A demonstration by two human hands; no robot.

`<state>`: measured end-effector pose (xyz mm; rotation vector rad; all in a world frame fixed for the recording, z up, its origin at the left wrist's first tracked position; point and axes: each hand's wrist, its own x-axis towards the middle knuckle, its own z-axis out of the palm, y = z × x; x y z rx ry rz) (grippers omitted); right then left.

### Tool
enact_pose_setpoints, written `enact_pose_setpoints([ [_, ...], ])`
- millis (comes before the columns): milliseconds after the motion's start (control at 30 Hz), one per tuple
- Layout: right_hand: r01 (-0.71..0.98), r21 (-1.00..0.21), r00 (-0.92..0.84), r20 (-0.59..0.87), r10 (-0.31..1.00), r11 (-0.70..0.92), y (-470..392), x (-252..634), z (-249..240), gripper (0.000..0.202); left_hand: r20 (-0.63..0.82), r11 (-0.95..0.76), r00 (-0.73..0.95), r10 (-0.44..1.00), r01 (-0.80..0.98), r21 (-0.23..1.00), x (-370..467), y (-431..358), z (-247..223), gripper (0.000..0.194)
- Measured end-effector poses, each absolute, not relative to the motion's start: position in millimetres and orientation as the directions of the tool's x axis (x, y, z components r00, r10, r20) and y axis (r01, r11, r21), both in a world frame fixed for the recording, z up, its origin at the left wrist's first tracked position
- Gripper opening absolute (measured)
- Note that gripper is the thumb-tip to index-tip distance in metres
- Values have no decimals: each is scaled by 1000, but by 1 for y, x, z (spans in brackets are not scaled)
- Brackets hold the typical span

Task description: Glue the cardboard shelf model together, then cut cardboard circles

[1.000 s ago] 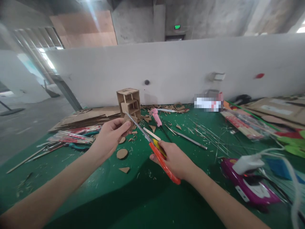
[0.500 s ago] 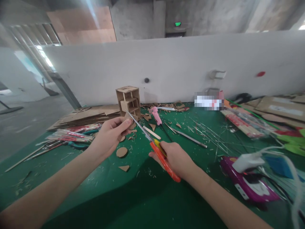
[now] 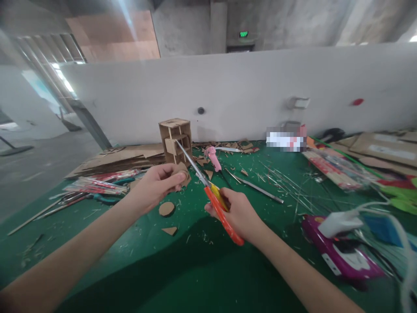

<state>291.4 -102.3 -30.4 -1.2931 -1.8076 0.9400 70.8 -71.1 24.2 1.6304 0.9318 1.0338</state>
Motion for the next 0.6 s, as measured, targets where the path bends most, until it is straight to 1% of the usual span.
enact_pose_setpoints([
  [33,368,-910,-247,102,964,191,-103,290,-30,32,180,-252,393,902,141,957,72,-72,24,26],
  [100,255,-957,-250,75,965,141,-104,284,-28,33,117,-232,464,878,199,952,76,-75,20,25],
  [167,198,-974,-243,57,968,107,-105,279,-27,36,53,-186,492,869,226,956,82,-77,12,24],
  [267,149,-987,-189,28,982,57,-106,274,-24,38,-17,-116,492,870,237,965,89,-78,-2,26],
  [367,129,-989,-146,57,988,76,-104,275,-24,41,-71,-43,512,856,208,977,93,-78,-12,26],
  [500,176,-976,-195,89,977,124,-104,279,-25,42,-122,28,502,856,191,981,93,-77,-17,28],
  [600,195,-973,-201,81,976,120,-103,280,-26,41,-156,93,511,846,146,985,92,-77,-19,28],
])
